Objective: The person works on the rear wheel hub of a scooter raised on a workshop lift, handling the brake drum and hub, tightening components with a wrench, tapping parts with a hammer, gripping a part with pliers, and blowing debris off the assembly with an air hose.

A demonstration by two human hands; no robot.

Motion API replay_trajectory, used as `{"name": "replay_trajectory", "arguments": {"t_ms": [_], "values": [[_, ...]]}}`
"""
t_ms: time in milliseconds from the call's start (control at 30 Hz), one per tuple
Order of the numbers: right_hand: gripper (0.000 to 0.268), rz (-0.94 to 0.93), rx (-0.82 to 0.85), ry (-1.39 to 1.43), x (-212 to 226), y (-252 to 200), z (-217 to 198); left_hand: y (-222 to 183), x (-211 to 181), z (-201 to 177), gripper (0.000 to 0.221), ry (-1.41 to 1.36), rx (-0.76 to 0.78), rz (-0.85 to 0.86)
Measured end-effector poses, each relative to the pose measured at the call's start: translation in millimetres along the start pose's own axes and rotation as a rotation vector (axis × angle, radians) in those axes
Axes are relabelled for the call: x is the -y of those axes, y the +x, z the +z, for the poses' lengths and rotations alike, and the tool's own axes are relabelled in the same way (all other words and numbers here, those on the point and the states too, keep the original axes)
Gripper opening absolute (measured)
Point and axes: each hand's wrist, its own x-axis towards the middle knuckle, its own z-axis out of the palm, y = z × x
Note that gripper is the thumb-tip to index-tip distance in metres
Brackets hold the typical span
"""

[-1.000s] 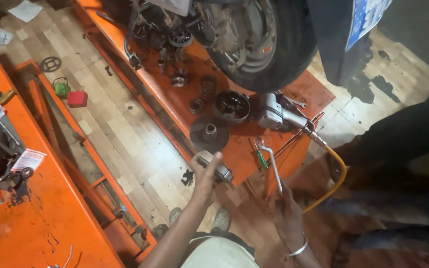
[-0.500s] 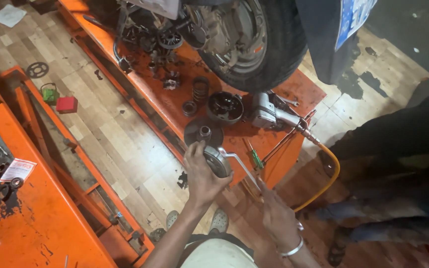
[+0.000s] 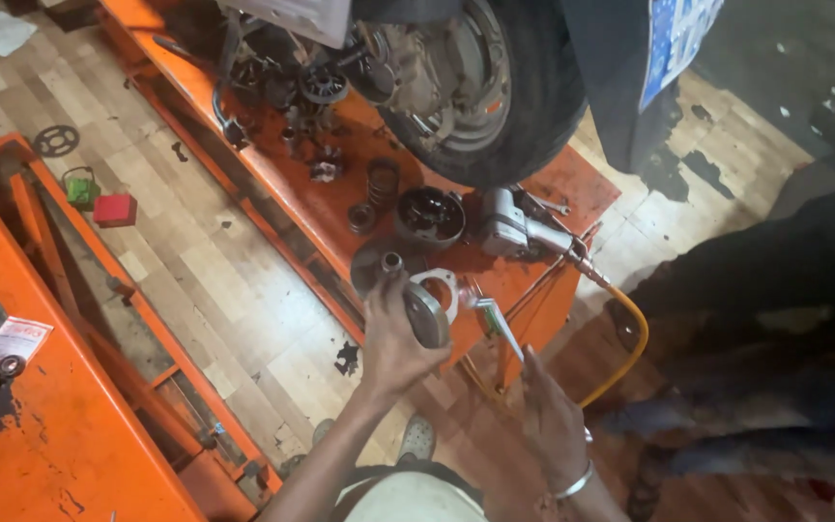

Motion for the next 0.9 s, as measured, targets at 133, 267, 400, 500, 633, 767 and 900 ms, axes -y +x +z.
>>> {"name": "replay_trajectory", "arguments": {"t_ms": [133,267,400,500,633,767,900], "values": [[0.069,0.545,0.161,0.157,-54.1,-35.4,17.3,-9.0,34.3,0.3,0.122,-0.405,0.216,-0.315],[0.031,0.69,0.143,0.411,-97.9,-75.1,44.6,-26.9,49.3,-3.2,0.087,-1.645,0.302,-0.594],[0.035,1.123,0.119,0.864,-92.4,-65.7,45.4,-24.1,36.4,-21.7,0.083,-2.094,0.332,-0.5],[0.04,0.914,0.061,1.202,-89.2,-13.1,25.7,-39.1,55.8,-10.5,0.08,-2.034,0.275,-0.556],[0.059,0.906,0.118,0.876,-110.5,48.0,4.9,-59.8,62.0,-8.1,0.074,-1.934,0.216,-0.697],[0.046,0.567,0.042,0.331,-209.3,99.7,17.5,-79.5,65.7,-12.3,0.073,-1.88,0.225,-0.726],[0.039,0.296,0.099,-0.263,-236.0,194.1,14.5,-87.8,50.6,-31.8,0.074,-1.859,0.24,-0.704]]}}
